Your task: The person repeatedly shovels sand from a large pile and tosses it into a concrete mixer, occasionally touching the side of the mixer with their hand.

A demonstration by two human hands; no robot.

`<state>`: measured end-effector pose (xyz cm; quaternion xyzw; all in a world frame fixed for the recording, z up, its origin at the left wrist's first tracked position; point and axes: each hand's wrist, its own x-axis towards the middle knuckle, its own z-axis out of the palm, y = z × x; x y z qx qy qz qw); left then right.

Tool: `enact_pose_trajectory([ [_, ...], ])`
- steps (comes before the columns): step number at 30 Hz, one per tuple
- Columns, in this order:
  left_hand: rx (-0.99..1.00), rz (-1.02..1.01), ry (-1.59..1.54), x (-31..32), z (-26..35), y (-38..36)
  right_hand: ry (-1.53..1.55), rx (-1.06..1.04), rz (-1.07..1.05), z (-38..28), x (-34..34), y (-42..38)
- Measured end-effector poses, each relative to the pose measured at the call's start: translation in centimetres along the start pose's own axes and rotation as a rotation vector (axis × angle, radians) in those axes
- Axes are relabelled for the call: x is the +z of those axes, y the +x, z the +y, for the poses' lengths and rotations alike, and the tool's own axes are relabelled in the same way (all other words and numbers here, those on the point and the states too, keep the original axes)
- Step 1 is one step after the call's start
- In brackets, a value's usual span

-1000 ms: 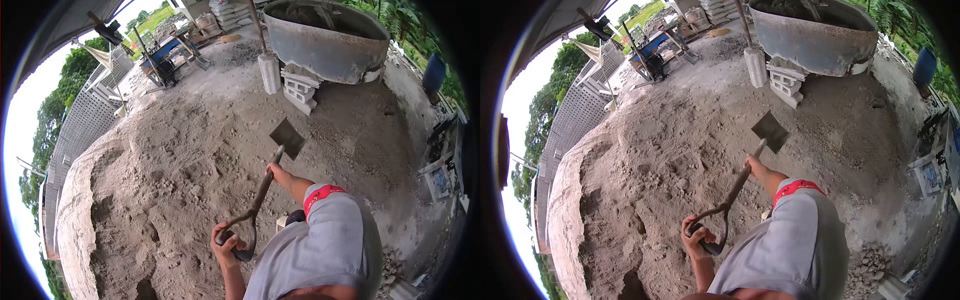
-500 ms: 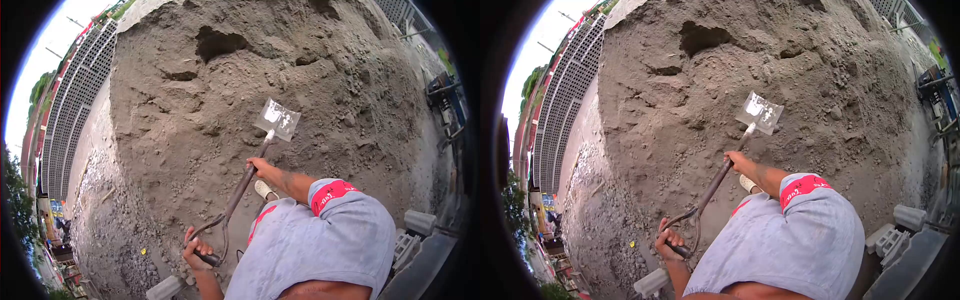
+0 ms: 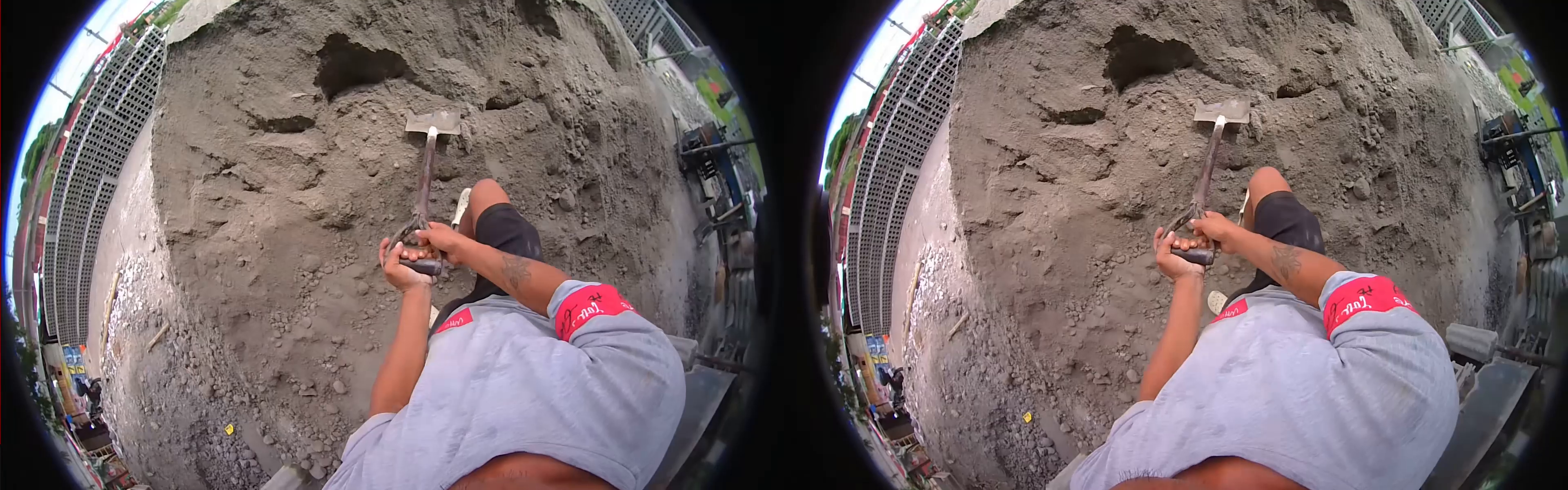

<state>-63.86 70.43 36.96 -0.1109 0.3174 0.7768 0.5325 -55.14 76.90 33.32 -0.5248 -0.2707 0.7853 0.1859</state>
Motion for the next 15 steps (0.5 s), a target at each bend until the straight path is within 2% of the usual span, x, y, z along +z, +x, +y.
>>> enact_pose_trajectory([
  [3,-0.022,0.019,0.011,4.5,1.6,-1.5,0.199,-0.019,0.124,-3.1,1.5,-2.2],
  [5,-0.112,0.034,-0.038,7.4,2.6,-1.4,0.197,-0.046,0.091,-6.0,1.9,-3.3],
  [7,-0.052,-0.059,-0.029,9.2,0.3,3.7,0.237,-0.057,0.062,-8.4,1.4,-0.6],
  [8,0.002,-0.112,-0.010,9.5,-0.8,5.8,0.225,-0.085,0.073,-9.9,-0.7,3.6],
  [9,-0.007,-0.140,-0.026,8.9,-0.3,7.7,0.251,-0.162,0.031,-11.9,0.5,3.9],
  [10,-0.021,-0.215,-0.064,10.2,0.5,9.8,0.189,-0.088,0.055,-12.7,1.6,5.2],
  [11,-0.023,-0.228,-0.077,10.6,1.2,9.9,0.179,-0.117,0.042,-12.0,2.4,7.8],
  [13,-0.014,-0.045,0.102,7.8,3.9,8.6,0.125,-0.148,0.101,-5.7,3.8,8.4],
  [14,-0.053,-0.060,0.101,4.3,3.4,10.0,0.053,-0.240,0.180,-5.3,3.7,8.0],
  [15,-0.056,-0.056,0.110,2.1,3.2,9.9,-0.034,-0.263,0.150,-3.1,3.4,7.2],
])
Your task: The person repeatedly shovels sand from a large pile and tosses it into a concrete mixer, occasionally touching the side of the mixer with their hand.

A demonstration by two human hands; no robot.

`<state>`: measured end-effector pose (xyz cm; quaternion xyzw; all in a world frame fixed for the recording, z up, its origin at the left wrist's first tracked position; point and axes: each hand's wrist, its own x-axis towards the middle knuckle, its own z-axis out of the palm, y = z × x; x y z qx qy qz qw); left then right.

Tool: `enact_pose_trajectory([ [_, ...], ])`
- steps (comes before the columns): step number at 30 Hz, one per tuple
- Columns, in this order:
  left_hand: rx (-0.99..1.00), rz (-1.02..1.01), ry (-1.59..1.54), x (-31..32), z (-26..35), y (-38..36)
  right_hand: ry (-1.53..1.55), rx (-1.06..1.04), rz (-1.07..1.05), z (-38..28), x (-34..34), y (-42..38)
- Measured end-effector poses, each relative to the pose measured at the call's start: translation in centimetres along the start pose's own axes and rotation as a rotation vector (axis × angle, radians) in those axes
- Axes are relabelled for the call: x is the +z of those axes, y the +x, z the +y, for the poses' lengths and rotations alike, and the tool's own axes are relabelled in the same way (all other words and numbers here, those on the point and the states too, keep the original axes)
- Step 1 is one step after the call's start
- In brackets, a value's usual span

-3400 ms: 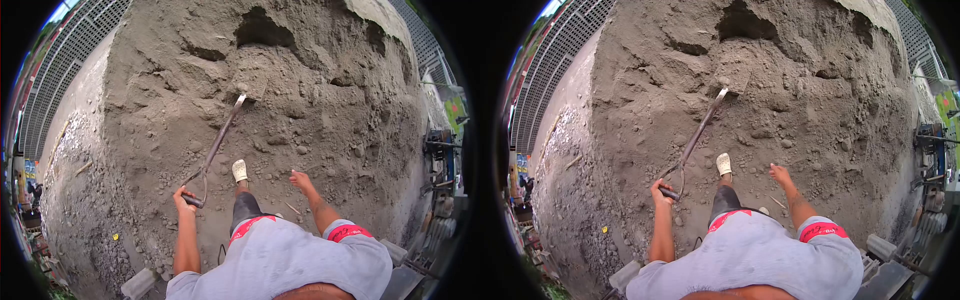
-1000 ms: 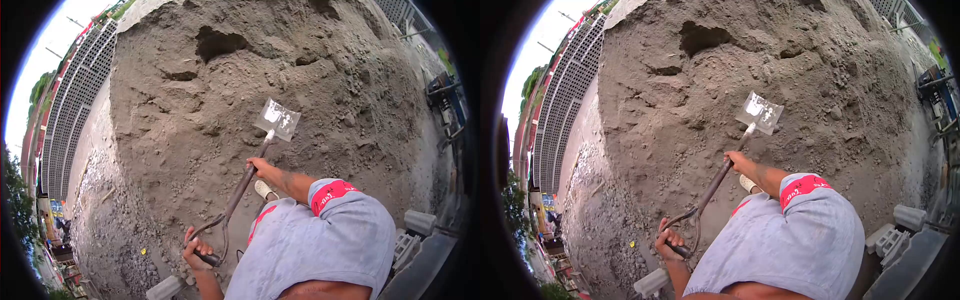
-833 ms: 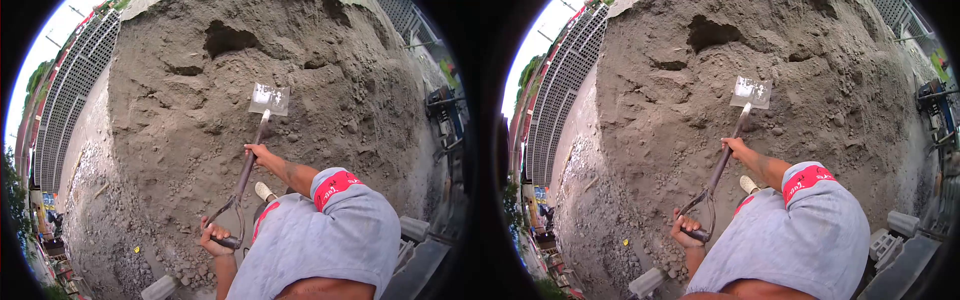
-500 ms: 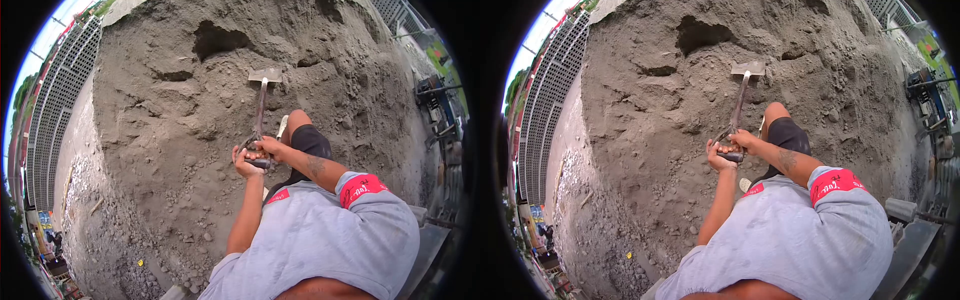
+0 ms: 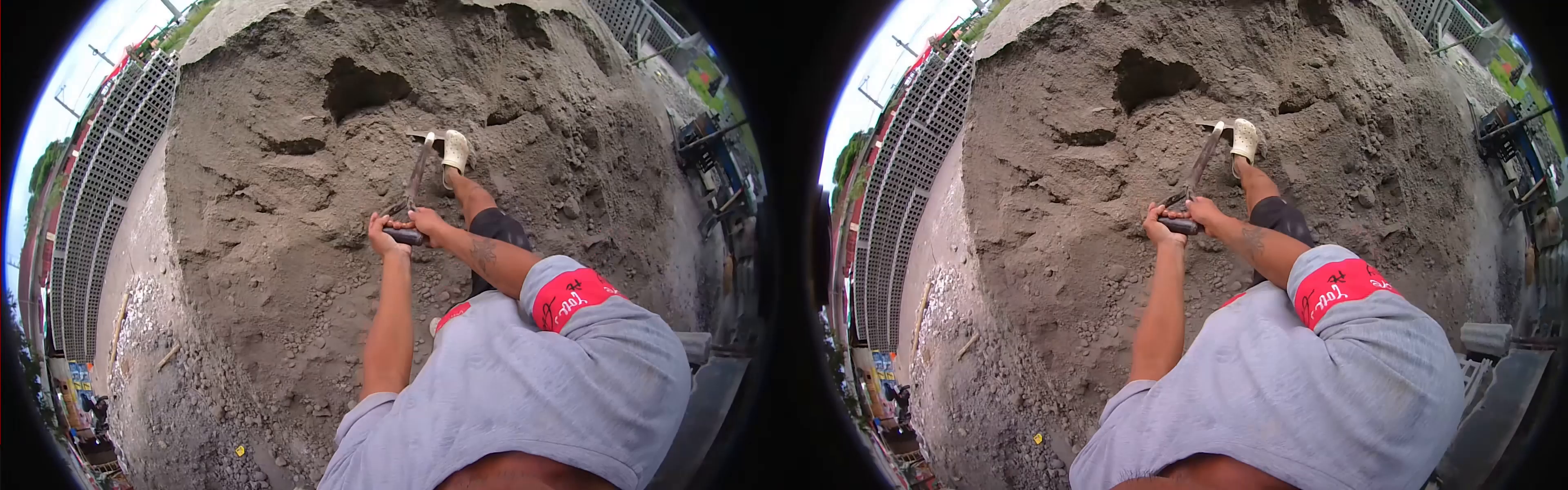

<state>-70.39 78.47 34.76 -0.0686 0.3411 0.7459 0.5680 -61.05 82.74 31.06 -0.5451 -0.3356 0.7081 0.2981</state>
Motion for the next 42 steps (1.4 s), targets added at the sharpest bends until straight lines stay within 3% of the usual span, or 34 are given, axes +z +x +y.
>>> enact_pose_trajectory([
  [1,-0.007,0.033,-0.006,-2.5,-0.6,0.9,-0.080,-0.024,-0.038,2.5,-0.2,-2.0],
  [3,0.004,0.024,-0.028,-7.4,-1.2,1.6,-0.103,0.243,-0.159,5.4,-1.5,-6.7],
  [8,-0.256,0.077,0.109,-15.8,-3.7,-0.2,-0.305,0.271,-0.215,12.9,-9.0,-14.3],
  [12,-0.329,0.167,0.131,-17.5,-8.5,-4.5,-0.720,0.117,-0.021,20.1,-18.4,-16.9],
  [14,-0.313,0.077,0.070,-18.4,-10.7,-7.1,-0.882,0.179,0.099,23.9,-23.1,-18.8],
  [18,-0.288,0.141,0.094,-16.6,-10.9,-12.2,-0.725,0.297,0.207,31.2,-28.8,-23.6],
  [20,-0.265,0.191,0.100,-13.9,-9.0,-15.0,-0.337,0.351,0.296,31.5,-27.9,-27.6],
  [24,-0.216,0.214,0.079,-7.8,-4.7,-19.0,-0.030,0.402,0.242,29.9,-24.8,-31.2],
  [27,-0.149,0.154,-0.061,-5.7,-3.1,-18.7,-0.034,0.257,0.165,26.2,-21.3,-26.4],
  [29,-0.137,0.149,-0.071,-4.7,-2.4,-18.5,-0.081,0.049,0.129,20.6,-17.0,-23.0],
  [31,-0.108,0.133,-0.072,-5.4,-1.8,-18.3,0.105,0.025,0.006,14.5,-12.8,-20.2],
  [34,-0.124,0.230,-0.033,-7.2,-0.5,-17.6,0.086,0.014,-0.059,9.5,-7.9,-15.7],
  [39,-0.201,0.246,0.016,-5.8,1.3,-17.2,0.068,0.236,-0.078,7.3,-3.8,-8.8],
  [42,-0.210,0.190,0.010,-4.9,2.1,-16.9,0.396,0.221,-0.115,7.6,-3.7,-3.2],
])
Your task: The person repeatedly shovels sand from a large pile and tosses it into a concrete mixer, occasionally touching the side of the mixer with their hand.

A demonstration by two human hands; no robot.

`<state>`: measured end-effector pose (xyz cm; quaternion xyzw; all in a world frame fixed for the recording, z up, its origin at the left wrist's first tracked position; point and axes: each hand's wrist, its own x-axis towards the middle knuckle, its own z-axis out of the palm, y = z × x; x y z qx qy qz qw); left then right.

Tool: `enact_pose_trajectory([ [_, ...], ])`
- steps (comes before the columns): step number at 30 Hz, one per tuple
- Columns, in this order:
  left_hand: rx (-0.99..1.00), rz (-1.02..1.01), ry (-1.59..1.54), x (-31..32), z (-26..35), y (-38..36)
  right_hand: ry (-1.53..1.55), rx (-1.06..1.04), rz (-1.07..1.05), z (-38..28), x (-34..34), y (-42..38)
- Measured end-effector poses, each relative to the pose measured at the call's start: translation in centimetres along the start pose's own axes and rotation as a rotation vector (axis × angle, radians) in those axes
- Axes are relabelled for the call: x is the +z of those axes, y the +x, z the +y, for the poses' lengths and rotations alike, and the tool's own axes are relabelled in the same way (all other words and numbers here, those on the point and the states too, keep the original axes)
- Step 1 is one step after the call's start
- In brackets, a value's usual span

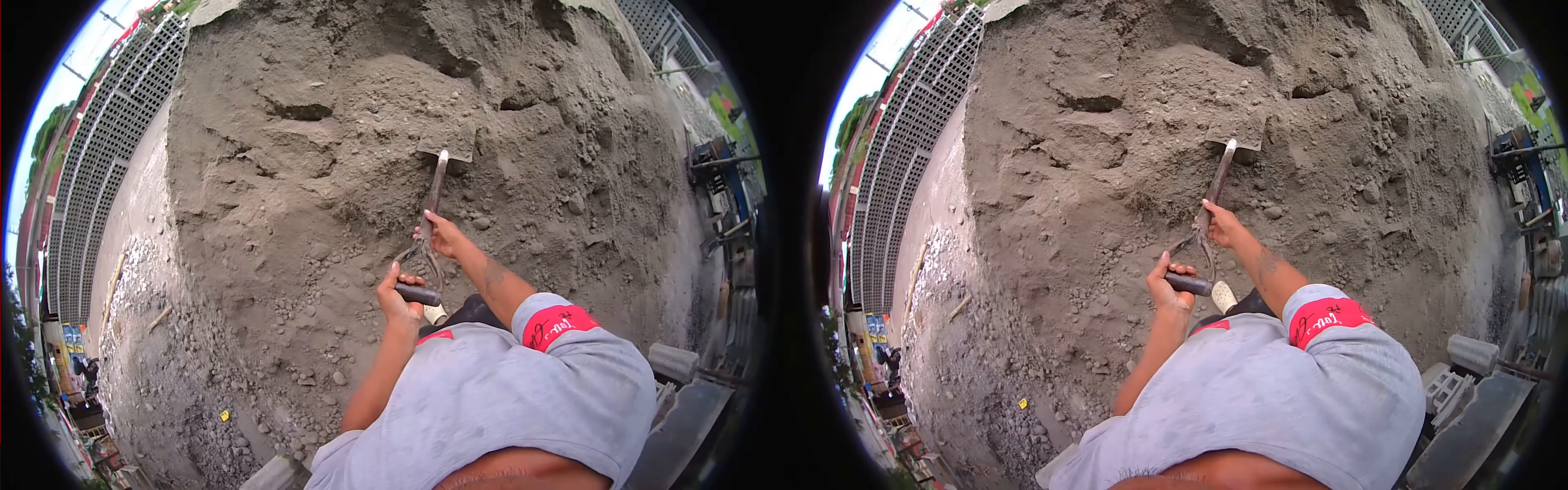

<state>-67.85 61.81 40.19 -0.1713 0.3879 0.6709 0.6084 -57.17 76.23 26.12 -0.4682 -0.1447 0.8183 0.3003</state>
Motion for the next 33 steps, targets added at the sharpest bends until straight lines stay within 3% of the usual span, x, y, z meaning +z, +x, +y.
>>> enact_pose_trajectory([
  [2,0.034,-0.045,0.091,0.7,0.5,-1.0,0.193,0.037,0.010,-1.7,1.2,1.5],
  [3,0.052,-0.043,0.097,1.5,1.1,-1.9,0.257,-0.019,0.135,-2.4,1.8,2.9],
  [5,0.139,-0.069,0.099,3.0,2.0,-3.8,0.306,0.074,0.162,-2.5,2.6,5.7],
  [10,0.153,0.033,-0.061,-2.1,4.6,-9.6,0.148,0.166,0.104,4.2,5.9,-0.1],
  [14,0.145,0.025,-0.250,-3.6,3.1,-9.2,-0.009,0.236,0.071,4.6,5.8,-1.4],
  [19,0.192,0.073,-0.234,-2.5,4.2,-6.3,-0.066,0.251,0.123,3.8,6.4,2.1],
  [25,0.109,0.048,-0.222,-0.6,4.4,-6.8,0.112,0.143,0.145,4.9,6.6,2.0],
  [27,0.119,0.029,-0.196,0.0,4.3,-6.9,0.591,0.135,0.099,4.3,7.0,0.1],
  [28,0.116,0.031,-0.210,0.4,4.5,-6.9,0.560,0.184,0.011,4.3,7.3,-0.4],
  [33,0.057,0.055,-0.212,2.1,6.4,-6.4,0.472,0.264,-0.003,4.3,9.2,-0.9],
])
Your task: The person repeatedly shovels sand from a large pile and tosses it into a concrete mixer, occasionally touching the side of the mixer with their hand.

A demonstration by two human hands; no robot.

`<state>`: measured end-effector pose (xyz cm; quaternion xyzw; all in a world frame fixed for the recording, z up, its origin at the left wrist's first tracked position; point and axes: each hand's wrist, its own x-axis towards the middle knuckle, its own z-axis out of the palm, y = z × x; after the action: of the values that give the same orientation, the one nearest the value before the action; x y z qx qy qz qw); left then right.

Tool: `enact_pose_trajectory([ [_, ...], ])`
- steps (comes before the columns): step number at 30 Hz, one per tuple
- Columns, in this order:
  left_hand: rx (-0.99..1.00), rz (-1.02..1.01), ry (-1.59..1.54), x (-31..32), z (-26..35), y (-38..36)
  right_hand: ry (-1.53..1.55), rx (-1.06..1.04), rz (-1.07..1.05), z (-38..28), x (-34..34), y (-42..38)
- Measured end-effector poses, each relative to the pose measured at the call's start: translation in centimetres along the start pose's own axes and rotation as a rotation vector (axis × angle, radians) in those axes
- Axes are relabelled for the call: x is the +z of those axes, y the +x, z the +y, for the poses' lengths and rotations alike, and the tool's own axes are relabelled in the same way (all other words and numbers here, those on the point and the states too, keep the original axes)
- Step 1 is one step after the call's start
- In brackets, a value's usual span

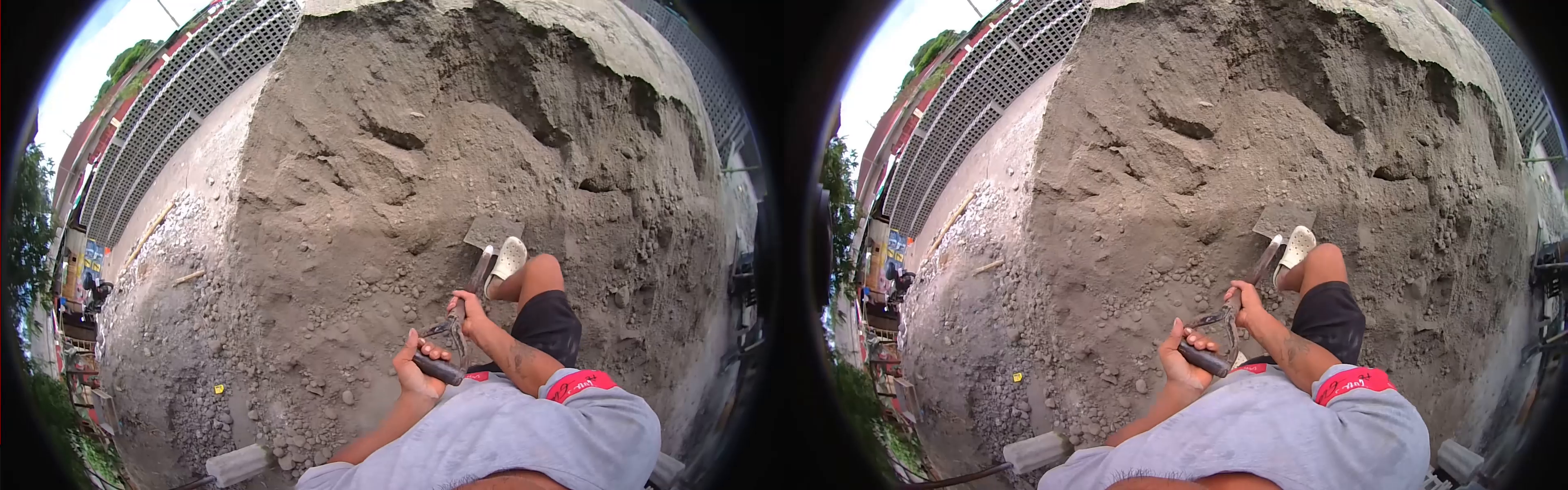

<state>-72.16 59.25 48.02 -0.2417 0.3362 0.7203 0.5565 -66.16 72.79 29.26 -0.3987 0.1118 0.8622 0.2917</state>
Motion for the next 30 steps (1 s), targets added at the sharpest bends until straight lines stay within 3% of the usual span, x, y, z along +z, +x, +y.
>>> enact_pose_trajectory([
  [2,-0.012,-0.030,-0.066,2.1,-0.6,3.5,-0.052,-0.007,0.015,-3.1,0.4,4.1],
  [3,0.070,-0.059,0.051,3.1,-2.9,7.5,-0.078,-0.041,0.034,-5.7,-0.8,7.0],
  [5,0.133,-0.043,0.178,0.0,-4.6,10.2,-0.073,0.029,0.046,-8.7,-1.1,9.6],
  [7,0.124,-0.034,0.195,-1.4,-3.8,11.1,-0.364,-0.271,0.234,-5.1,-1.3,9.8],
  [9,0.083,0.023,0.195,-3.2,-2.2,11.0,-0.461,-0.250,0.248,-2.1,-1.9,6.6],
  [12,0.019,-0.064,0.156,-3.7,-1.5,11.1,-0.662,-0.285,0.213,-1.7,-2.8,3.3],
  [14,-0.012,-0.158,0.153,-5.7,-2.0,11.1,-0.940,-0.275,0.017,-1.0,-6.5,-1.8],
  [16,0.031,-0.176,0.237,-8.6,-2.3,11.7,-0.951,-0.162,0.049,-1.0,-11.7,-6.9],
  [20,0.062,-0.095,0.387,-15.3,-2.0,12.1,-1.188,-0.337,0.543,-2.2,-29.1,-14.7],
  [21,0.062,-0.065,0.392,-17.7,-1.9,13.0,-1.150,-0.310,0.624,-3.2,-39.7,-13.1],
  [23,0.047,0.038,0.439,-22.4,-2.0,13.6,-1.210,-0.057,0.876,-1.3,-42.7,-20.5],
  [25,0.029,0.104,0.438,-26.2,-3.3,14.5,-1.089,-0.032,0.892,0.4,-47.5,-24.1],
  [30,0.009,0.205,0.478,-26.8,-8.8,12.6,-0.931,-0.281,0.789,4.6,-50.9,-28.7],
])
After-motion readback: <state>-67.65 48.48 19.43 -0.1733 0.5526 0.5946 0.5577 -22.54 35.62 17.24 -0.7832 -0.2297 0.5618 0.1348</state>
